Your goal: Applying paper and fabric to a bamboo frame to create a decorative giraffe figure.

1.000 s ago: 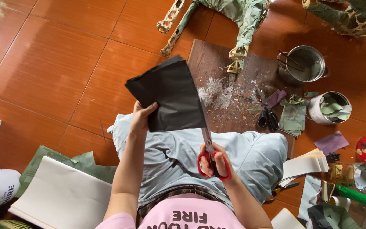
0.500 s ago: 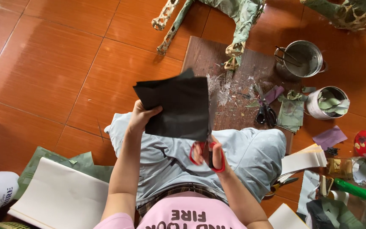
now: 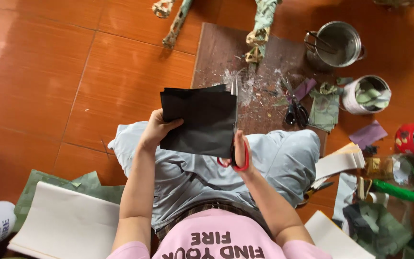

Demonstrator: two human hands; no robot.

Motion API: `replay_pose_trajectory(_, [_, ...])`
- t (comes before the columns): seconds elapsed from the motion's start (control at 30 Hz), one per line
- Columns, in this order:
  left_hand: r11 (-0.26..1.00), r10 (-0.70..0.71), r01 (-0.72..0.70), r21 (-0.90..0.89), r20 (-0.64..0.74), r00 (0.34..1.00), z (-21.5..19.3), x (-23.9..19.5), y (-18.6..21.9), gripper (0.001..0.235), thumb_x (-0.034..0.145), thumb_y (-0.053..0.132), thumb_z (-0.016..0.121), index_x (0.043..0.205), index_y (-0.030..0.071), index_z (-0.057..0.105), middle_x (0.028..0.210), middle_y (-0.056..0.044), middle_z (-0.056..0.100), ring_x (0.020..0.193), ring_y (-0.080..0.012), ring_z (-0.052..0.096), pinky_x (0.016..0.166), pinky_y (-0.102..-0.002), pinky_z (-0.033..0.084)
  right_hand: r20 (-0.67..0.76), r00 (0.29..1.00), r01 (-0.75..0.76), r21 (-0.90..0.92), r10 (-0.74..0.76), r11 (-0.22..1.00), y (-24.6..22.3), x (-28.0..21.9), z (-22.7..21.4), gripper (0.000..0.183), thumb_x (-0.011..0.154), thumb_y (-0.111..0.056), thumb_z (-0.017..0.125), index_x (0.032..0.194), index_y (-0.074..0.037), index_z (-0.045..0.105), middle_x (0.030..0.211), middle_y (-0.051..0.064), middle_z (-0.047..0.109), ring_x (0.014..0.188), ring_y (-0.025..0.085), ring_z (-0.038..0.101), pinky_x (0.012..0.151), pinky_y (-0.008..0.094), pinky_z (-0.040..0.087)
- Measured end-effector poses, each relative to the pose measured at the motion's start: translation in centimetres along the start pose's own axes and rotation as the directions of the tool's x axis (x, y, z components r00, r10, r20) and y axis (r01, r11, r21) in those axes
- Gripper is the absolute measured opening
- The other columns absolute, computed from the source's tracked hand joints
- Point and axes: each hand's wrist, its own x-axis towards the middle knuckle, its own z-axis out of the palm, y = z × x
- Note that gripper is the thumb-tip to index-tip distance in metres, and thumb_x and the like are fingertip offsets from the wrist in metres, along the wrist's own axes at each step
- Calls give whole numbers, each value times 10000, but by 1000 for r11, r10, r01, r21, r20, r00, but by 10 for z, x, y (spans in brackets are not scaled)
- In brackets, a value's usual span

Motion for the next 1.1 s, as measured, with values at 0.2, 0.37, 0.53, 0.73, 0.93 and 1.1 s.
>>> replay_pose_trajectory(0.2, [988, -57, 23, -152, -221, 974, -11, 11, 1, 224, 824, -11, 807, 1036, 12, 738, 937, -7, 745, 831, -127, 686, 757, -293, 572, -359, 883, 157, -381, -302, 911, -15, 77, -105, 271, 1063, -301, 608, 1085, -32, 603, 726, 34, 580, 540, 117, 537, 465, 280, 439])
replay_pose_trajectory(0.37, [997, -62, 51, -57, -224, 973, -15, 27, -28, 275, 822, 7, 829, 1081, 2, 737, 977, -12, 735, 852, -124, 684, 775, -287, 558, -424, 768, -111, -827, -481, 552, 35, 147, -230, 264, 916, -148, 732, 1100, 1, 614, 899, 145, 662, 828, 296, 650, 726, 420, 517])
replay_pose_trajectory(0.53, [985, -169, 168, -21, -219, 961, -16, 22, -32, 277, 812, 2, 821, 1073, 9, 728, 976, -25, 745, 837, -133, 697, 764, -297, 568, -400, 689, -310, -916, -604, 254, 57, 177, -287, 408, 800, -84, 757, 1153, 47, 600, 984, 298, 653, 946, 481, 641, 822, 527, 516])
replay_pose_trajectory(0.73, [971, -188, 157, -178, -172, 967, -17, 15, -31, 319, 816, -60, 811, 1111, 17, 717, 1047, -67, 757, 915, -167, 715, 865, -324, 576, -532, 743, -520, -841, -406, 149, -7, 158, -212, 334, 888, -241, 750, 1081, 25, 693, 1068, 253, 685, 1056, 398, 664, 942, 478, 530])
replay_pose_trajectory(0.93, [913, -226, 254, -319, 125, 966, 44, 34, -22, 370, 773, -33, 817, 1126, 17, 716, 1044, -86, 772, 920, -193, 730, 869, -350, 594, 153, 988, 78, -312, -31, 947, 49, 112, -162, 383, 1011, -265, 600, 1335, -64, 633, 1242, 85, 692, 1082, 209, 681, 958, 366, 571])
replay_pose_trajectory(1.1, [988, -155, 155, -3, 55, 986, 83, 48, 7, 289, 870, -36, 786, 1142, -5, 694, 1084, -70, 745, 950, -160, 694, 873, -316, 567, 397, 915, -169, 542, -73, 823, -19, 41, -129, 915, 1017, -761, 324, 1493, 11, 445, 1446, 104, 602, 1320, 227, 597, 1141, 395, 471])
